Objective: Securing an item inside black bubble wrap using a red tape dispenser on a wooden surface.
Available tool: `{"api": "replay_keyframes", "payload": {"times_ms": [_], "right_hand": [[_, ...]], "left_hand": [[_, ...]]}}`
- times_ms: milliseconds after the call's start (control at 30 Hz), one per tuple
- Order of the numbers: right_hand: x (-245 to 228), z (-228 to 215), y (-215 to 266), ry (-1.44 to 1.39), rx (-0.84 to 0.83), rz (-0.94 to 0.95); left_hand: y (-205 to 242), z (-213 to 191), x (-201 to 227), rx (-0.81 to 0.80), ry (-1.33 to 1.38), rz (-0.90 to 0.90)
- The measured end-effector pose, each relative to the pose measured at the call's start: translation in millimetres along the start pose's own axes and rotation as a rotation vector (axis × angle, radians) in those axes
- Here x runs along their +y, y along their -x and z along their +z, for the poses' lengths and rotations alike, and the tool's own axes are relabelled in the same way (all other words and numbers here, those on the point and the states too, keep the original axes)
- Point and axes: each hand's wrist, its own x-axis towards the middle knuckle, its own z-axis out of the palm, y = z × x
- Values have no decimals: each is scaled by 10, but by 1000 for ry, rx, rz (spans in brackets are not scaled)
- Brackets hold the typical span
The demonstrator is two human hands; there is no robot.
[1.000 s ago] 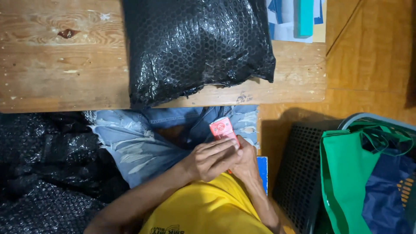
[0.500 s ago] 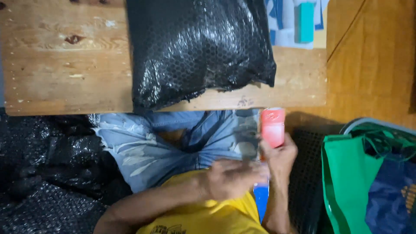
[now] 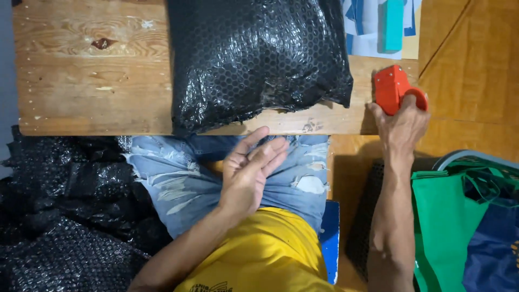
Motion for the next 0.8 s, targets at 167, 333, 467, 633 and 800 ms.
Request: {"api": "replay_keyframes", "payload": {"times_ms": [167,333,467,633,800], "right_hand": [[-498,-473,44,-218,89,-78],[-1160,-669,618,-812,-35,189],[-1591,-758,996,-1430,-347,779],[-1615,-636,1109,-1823,-847,1079],[-1484,-594,1094,-2037,-1164,1050]], "left_hand": [[-65,-143,81,73,77,-61],[-67,-116,59,238,-11,55],[-5,-351,-128,-95,-413,639],[180,-361,57,-531,-785,888],[346,-413,259,-910,-1195,923]]}}
